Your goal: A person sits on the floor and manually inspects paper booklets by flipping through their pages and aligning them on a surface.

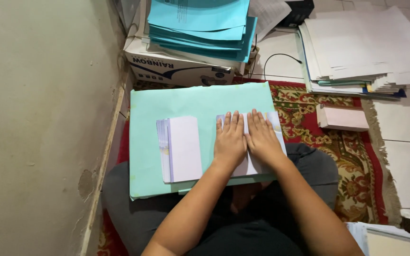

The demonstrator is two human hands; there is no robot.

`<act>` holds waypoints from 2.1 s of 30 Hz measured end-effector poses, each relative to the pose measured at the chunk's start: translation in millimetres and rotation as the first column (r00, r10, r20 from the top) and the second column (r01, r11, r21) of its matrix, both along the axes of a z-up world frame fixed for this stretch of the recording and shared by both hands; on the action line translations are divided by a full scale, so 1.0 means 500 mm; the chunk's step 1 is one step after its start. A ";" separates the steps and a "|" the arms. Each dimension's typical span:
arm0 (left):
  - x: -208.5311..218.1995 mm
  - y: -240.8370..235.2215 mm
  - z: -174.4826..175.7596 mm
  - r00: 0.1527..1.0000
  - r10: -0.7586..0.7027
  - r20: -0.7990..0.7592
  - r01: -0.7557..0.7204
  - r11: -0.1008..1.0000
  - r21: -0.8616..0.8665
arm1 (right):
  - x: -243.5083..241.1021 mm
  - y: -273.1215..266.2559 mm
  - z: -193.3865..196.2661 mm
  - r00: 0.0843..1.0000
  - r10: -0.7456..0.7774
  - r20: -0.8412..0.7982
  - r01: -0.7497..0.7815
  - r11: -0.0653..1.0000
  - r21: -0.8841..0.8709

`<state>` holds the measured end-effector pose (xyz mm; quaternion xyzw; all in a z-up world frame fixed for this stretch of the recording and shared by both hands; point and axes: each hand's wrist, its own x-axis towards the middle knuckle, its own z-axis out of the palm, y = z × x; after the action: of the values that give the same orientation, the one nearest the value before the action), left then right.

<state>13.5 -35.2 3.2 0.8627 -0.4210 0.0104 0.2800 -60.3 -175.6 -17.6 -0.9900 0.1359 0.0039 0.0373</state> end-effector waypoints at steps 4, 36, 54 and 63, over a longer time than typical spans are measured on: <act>0.000 -0.004 -0.005 0.999 -0.004 0.034 0.004 1.000 -0.001 | -0.106 0.061 0.027 1.000 0.030 0.006 -0.031 0.998 0.048; -0.099 0.247 0.041 0.875 -0.206 0.439 0.321 0.925 -0.206 | -0.183 0.060 0.114 0.991 -0.079 -0.106 0.132 0.531 0.837; -0.026 0.204 0.064 0.933 -0.173 0.316 0.262 0.927 -0.268 | -0.186 0.064 0.099 0.999 -0.030 -0.009 0.028 0.707 0.706; -0.069 0.089 0.056 0.942 -0.261 0.210 0.262 0.965 0.023 | -0.210 0.092 0.112 0.942 -0.179 0.282 -0.010 0.829 0.559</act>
<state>-20.9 9.2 31.1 0.7925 -0.5589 0.0660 0.2348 -165.4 -129.4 38.5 -0.9166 0.1650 -0.1207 0.3437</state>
